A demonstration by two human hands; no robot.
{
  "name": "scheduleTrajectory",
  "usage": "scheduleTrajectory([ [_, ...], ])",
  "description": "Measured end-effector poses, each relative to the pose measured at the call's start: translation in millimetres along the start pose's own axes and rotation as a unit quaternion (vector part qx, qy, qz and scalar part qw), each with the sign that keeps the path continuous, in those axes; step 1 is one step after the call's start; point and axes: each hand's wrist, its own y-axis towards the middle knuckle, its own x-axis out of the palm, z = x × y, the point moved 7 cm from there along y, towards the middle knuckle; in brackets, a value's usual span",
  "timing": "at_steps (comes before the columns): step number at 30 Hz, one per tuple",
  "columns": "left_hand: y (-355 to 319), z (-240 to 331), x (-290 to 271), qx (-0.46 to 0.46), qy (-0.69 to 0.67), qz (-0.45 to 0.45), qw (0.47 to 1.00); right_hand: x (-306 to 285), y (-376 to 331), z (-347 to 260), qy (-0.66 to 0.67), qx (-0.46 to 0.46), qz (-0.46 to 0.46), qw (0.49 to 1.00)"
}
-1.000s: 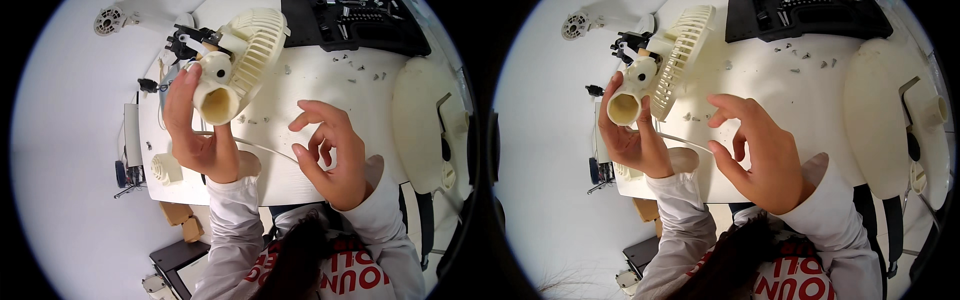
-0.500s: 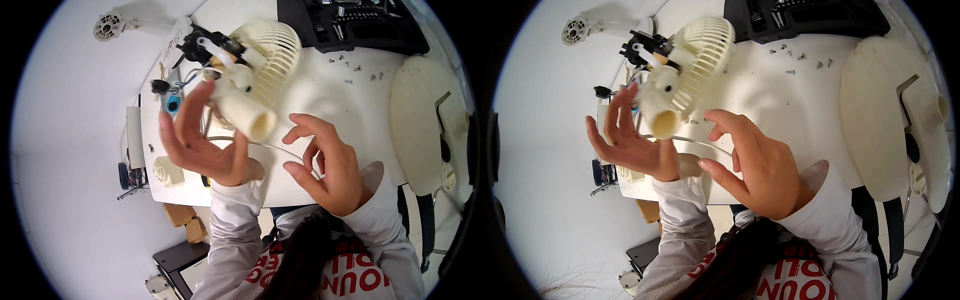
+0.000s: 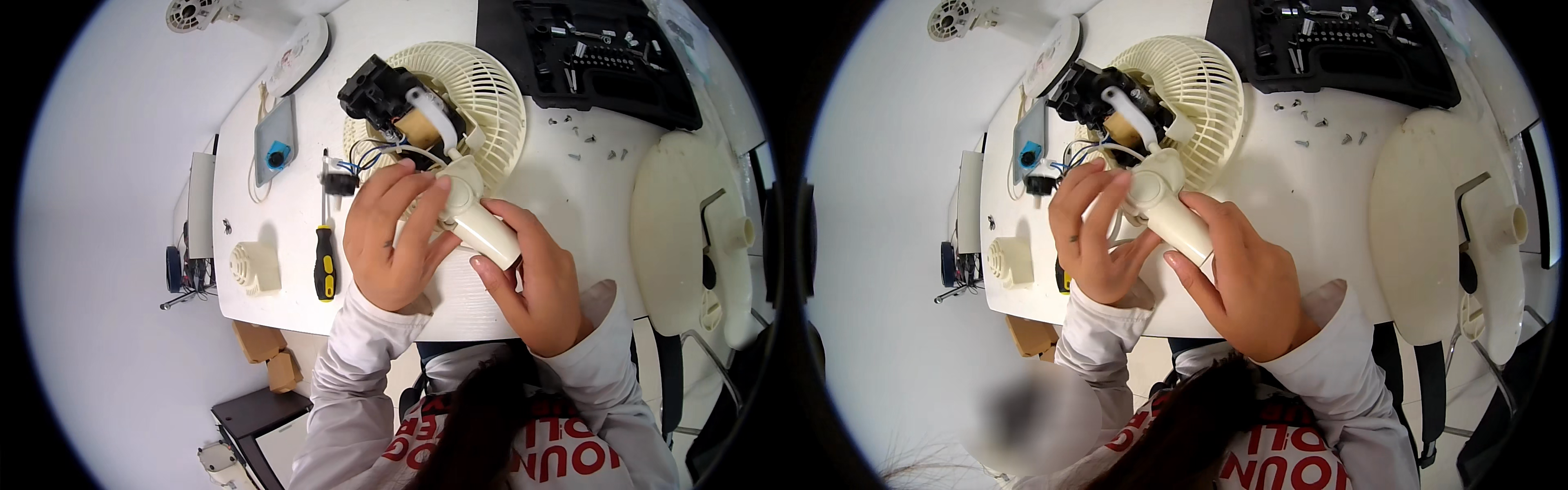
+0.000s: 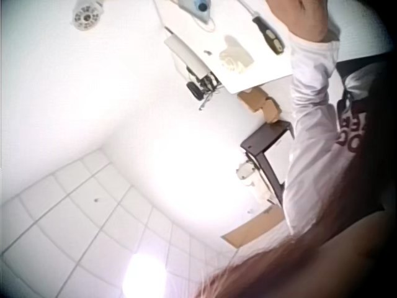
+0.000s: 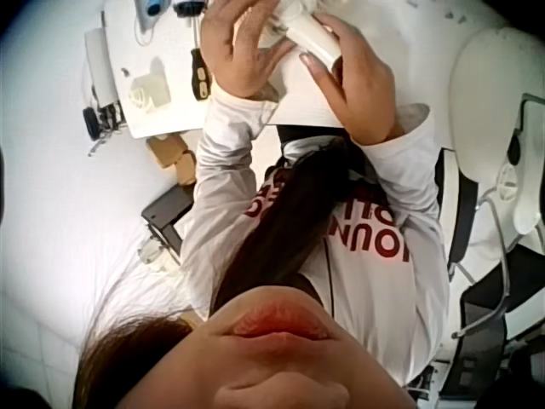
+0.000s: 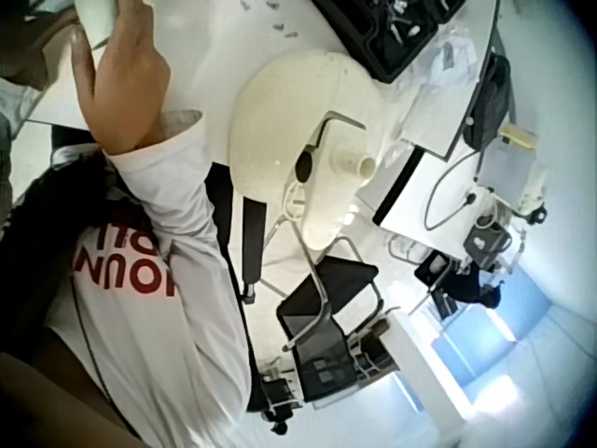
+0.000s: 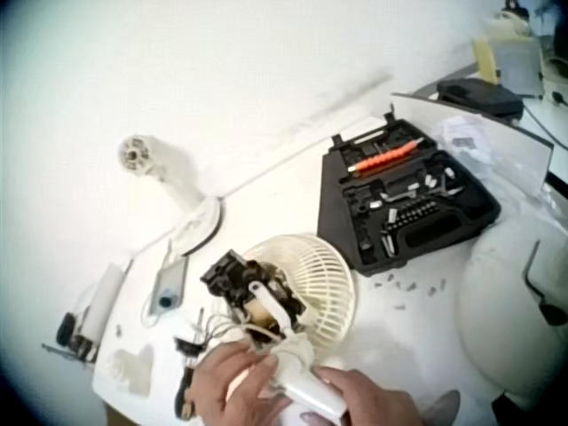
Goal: The person assembles a small white electric fan on a white table. They connect the power cord, attach the fan cage, and secure the motor housing using a screwdriver and screws from a toolkit.
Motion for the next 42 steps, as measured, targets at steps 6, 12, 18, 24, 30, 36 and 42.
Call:
scheduleTrajectory([
  [6, -5.2, 1.5, 3.4, -0.072, 0.004, -0.072, 0.995, 5.3, -2.7, 0.0, -0.08, -0.01, -0.004, 0.997],
  [12, -6.9, -2.3, 2.6, 0.009, 0.023, -0.113, 0.993, 8.0, -7.8, 5.7, -0.13, -0.017, -0.02, 0.991],
  [18, 20.1, -9.4, 4.1, -0.083, -0.156, -0.205, 0.963, 3.2, -5.9, 9.9, 0.038, 0.11, -0.09, 0.989],
  [24, 39.6, -9.9, 16.9, -0.106, -0.243, -0.289, 0.92, 2.2, -9.0, 15.9, 0.166, 0.143, -0.093, 0.971],
  [30, 55.7, -7.1, 21.7, -0.052, -0.167, -0.328, 0.928, 0.0, -10.6, 19.1, 0.213, 0.169, -0.093, 0.958],
  [36, 61.5, -2.1, 25.1, -0.017, -0.109, -0.359, 0.927, -1.0, -13.1, 23.3, 0.225, 0.182, -0.068, 0.955],
  [42, 63.5, 1.1, 25.2, 0.006, -0.067, -0.373, 0.926, -2.9, -1.6, 21.4, 0.187, 0.133, -0.017, 0.973],
])
